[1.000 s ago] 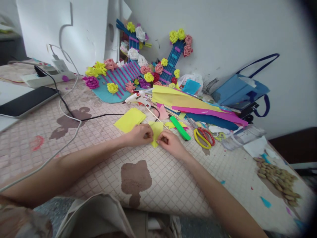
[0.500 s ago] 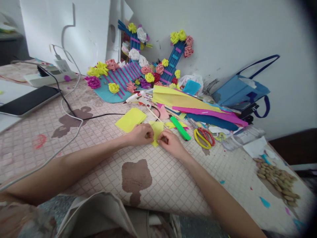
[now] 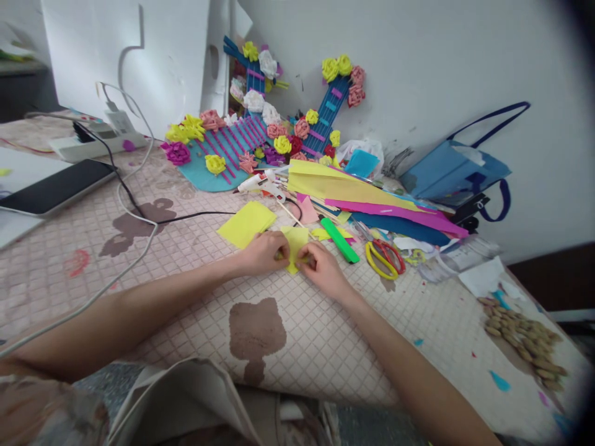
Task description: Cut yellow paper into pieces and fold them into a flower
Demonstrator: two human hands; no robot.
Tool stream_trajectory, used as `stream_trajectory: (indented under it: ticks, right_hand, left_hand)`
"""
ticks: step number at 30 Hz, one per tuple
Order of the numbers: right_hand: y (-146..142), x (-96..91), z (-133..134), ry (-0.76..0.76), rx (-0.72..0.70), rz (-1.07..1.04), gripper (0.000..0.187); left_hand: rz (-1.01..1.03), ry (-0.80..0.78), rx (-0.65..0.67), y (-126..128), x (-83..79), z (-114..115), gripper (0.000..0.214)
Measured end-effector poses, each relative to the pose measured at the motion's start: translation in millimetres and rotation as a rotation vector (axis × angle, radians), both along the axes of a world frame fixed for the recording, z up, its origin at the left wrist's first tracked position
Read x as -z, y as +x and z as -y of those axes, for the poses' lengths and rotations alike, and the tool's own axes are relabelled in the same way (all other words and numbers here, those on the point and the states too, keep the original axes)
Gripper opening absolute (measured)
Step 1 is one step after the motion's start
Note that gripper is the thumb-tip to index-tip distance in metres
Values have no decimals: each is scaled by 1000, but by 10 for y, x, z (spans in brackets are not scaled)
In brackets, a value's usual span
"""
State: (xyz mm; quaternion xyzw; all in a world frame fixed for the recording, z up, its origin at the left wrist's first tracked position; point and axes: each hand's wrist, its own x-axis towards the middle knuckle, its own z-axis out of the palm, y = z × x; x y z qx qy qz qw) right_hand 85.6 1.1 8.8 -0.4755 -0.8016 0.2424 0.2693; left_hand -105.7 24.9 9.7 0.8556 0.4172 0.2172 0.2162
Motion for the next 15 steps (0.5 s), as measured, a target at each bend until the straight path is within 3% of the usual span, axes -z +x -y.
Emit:
stream_trajectory:
  ticks: [15]
  right_hand:
    - [-15,-5,39,2,-14,60,7]
  left_hand:
    - [-47,11,-43,26,-13,98,11]
